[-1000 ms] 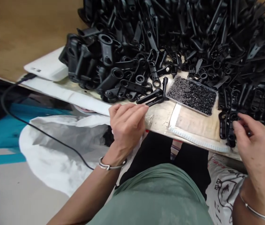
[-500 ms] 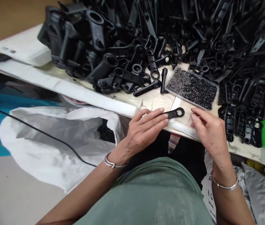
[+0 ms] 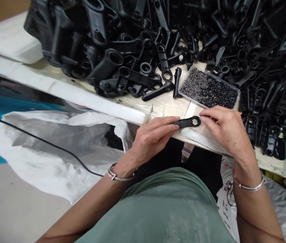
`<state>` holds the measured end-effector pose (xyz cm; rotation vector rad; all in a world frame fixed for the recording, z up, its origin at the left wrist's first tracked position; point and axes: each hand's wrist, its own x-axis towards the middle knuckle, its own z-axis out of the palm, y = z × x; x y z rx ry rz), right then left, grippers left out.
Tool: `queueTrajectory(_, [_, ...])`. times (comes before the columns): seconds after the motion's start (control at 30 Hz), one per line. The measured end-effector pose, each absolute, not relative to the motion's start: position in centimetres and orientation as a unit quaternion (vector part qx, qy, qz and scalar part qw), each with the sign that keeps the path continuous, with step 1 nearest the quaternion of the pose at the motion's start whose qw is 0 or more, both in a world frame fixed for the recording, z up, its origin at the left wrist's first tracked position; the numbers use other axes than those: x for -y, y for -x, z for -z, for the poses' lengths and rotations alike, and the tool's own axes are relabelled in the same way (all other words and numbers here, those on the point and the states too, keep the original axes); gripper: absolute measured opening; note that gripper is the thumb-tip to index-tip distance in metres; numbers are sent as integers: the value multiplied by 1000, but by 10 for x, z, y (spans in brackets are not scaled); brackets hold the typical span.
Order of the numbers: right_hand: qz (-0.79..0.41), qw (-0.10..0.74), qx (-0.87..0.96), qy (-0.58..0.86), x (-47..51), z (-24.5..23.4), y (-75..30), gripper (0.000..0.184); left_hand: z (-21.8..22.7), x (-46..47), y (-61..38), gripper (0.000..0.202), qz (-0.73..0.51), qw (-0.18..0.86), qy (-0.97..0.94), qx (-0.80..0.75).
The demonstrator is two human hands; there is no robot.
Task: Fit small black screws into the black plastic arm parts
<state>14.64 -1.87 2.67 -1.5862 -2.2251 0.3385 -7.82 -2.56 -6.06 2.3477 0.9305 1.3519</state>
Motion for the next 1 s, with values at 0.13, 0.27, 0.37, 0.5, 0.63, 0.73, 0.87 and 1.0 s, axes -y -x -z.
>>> queueTrajectory(0.13, [-112,155,854,484,20,-20,-138,22,60,24,79,12,-465,156,-810,-323])
queueTrajectory(0.27, [-57,91,881,460,17,-21,-137,24,61,24,79,13,-471,166,-806,-317])
queueTrajectory(0.37, [-60,65,903,421,14,-26,-139,23,62,24,80,12,-468,171,-808,-315])
queueTrajectory(0.5, [-74,52,923,375,12,-27,-143,24,62,24,79,13,-463,174,-807,-322])
queueTrajectory(0.63, [-54,64,921,381,11,-20,-144,21,63,25,78,13,-468,160,-809,-319])
queueTrajectory(0.73, [-41,91,917,387,11,-14,-141,24,64,25,78,14,-471,155,-809,-315])
queueTrajectory(0.87, [-25,105,902,419,11,-9,-138,25,64,26,78,14,-472,154,-809,-314])
queueTrajectory(1.0, [-81,144,887,431,13,-5,-143,23,63,26,77,14,-472,154,-807,-320])
